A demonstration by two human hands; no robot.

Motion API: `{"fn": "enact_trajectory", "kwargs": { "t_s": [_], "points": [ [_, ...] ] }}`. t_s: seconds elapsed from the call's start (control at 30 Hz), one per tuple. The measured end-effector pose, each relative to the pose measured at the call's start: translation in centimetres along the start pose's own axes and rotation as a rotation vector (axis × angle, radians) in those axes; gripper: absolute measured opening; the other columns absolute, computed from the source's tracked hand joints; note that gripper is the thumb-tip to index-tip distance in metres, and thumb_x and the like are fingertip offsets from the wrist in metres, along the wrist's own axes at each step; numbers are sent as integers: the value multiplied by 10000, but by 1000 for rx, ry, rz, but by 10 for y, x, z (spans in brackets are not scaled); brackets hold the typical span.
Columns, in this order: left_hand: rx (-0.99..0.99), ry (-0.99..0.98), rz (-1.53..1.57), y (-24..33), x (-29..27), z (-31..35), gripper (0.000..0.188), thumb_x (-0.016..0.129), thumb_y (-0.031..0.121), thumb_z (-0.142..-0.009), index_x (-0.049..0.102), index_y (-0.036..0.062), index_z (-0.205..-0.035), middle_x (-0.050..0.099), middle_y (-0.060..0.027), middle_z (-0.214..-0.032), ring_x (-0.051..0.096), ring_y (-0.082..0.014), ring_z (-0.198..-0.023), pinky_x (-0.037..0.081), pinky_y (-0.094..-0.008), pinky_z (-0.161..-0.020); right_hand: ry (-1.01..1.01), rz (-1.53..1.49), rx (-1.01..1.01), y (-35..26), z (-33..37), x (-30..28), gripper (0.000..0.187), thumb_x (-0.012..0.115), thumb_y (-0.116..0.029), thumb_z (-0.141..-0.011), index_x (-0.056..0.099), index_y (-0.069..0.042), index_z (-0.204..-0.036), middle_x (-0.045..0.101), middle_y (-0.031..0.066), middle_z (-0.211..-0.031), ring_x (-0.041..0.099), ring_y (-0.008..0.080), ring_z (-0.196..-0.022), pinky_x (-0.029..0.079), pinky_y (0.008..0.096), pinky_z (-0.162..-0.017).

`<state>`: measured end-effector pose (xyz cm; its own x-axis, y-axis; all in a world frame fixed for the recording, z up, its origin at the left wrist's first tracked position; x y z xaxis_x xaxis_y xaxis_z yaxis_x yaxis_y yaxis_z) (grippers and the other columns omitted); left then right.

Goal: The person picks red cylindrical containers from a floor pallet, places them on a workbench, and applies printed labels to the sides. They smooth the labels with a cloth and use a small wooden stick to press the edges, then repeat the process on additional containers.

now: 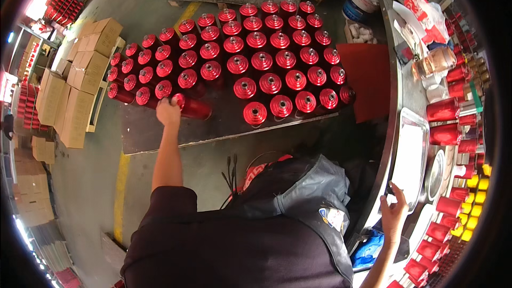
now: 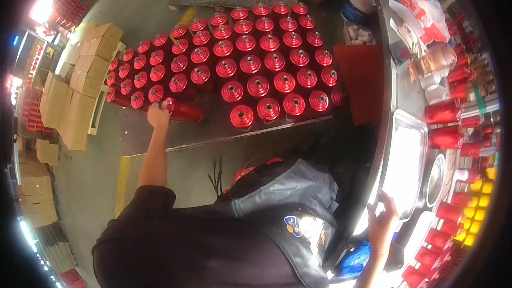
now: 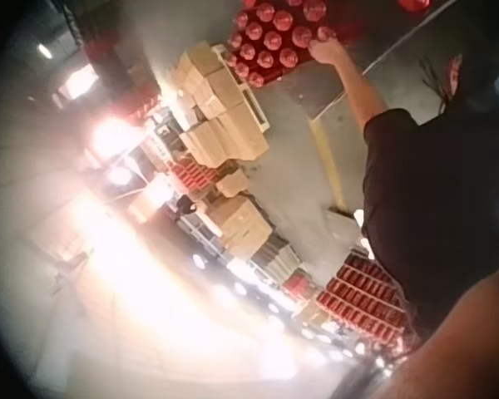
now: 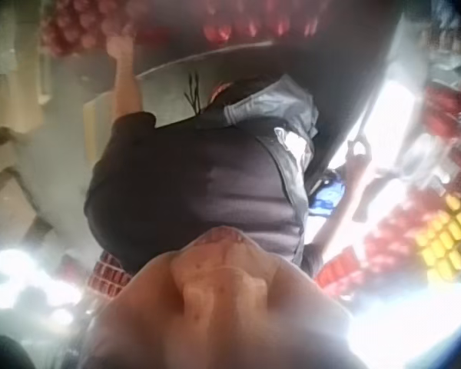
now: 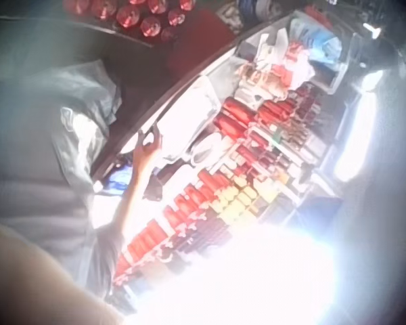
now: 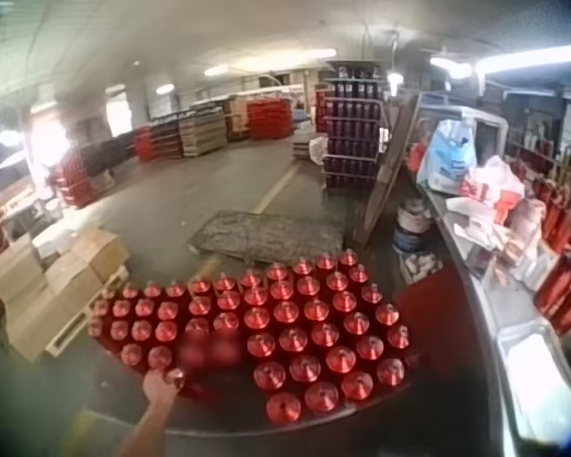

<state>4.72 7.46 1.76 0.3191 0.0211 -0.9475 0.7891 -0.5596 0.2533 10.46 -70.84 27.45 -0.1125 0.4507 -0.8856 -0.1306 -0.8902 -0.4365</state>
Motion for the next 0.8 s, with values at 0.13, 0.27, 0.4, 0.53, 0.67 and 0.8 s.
{"fn": "enact_trajectory", "kwargs": {
  "t_s": [0.13, 0.27, 0.4, 0.53, 0.67, 0.8],
  "points": [
    [-73, 133, -149, -61, -34, -30, 291, 675, 304, -856, 657, 15, -879, 661, -192, -964, 645, -408, -931, 526, -512, -809, 6, 1, -129, -12, -10, 27, 434, 713, -7, -829, 675, -37, -1259, 686, 52, -1083, 481, 40, -595, 352, 196, -485],
    [-203, 241, -289, -140, -63, -53, 261, 675, 287, -858, 663, 28, -887, 660, -179, -981, 650, -395, -942, 539, -494, -810, -28, 41, -173, -10, -24, 35, 422, 700, -4, -843, 667, -22, -1264, 687, 72, -1099, 513, 41, -619, 371, 184, -504],
    [-195, 376, -299, -179, -81, -86, 247, 678, 271, -877, 671, 26, -906, 671, -182, -981, 649, -394, -960, 537, -492, -825, -86, 74, -132, -23, -27, 43, 393, 713, -39, -873, 661, -12, -1262, 685, 95, -1122, 558, 55, -652, 405, 182, -528],
    [-222, 341, -189, -222, -52, -125, 291, 688, 303, -896, 675, 15, -936, 688, -207, -1025, 645, -401, -998, 518, -505, -865, -125, 42, 13, -27, -30, 43, 419, 722, -57, -852, 656, -26, -1265, 687, 109, -1166, 627, 186, -932, 479, 305, -788],
    [-265, 218, -80, -240, -10, -142, 297, 685, 300, -905, 678, 19, -1004, 692, -199, -1021, 642, -404, -1013, 518, -504, -863, -89, 30, 159, -42, -20, 35, 401, 735, -44, -833, 674, -22, -1229, 703, 106, -1109, 652, 208, -909, 518, 339, -823],
    [-285, 179, -38, -234, 14, -159, 349, 664, 341, -926, 679, 28, -1082, 694, -205, -1064, 655, -409, -1013, 526, -495, -866, 32, 90, 105, -10, -2, 15, 380, 765, -29, -805, 698, -9, -1179, 715, 110, -993, 649, 174, -870, 523, 324, -815]
  ]
}}
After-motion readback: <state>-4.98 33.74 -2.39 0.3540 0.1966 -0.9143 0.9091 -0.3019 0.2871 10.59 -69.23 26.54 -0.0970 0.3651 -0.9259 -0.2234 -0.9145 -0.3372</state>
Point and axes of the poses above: each hand's wrist, its own z-axis away from the middle knuckle, its own x-axis out of the palm, y = z × x, the point moved 9 cm from there along -z, towards the middle knuckle
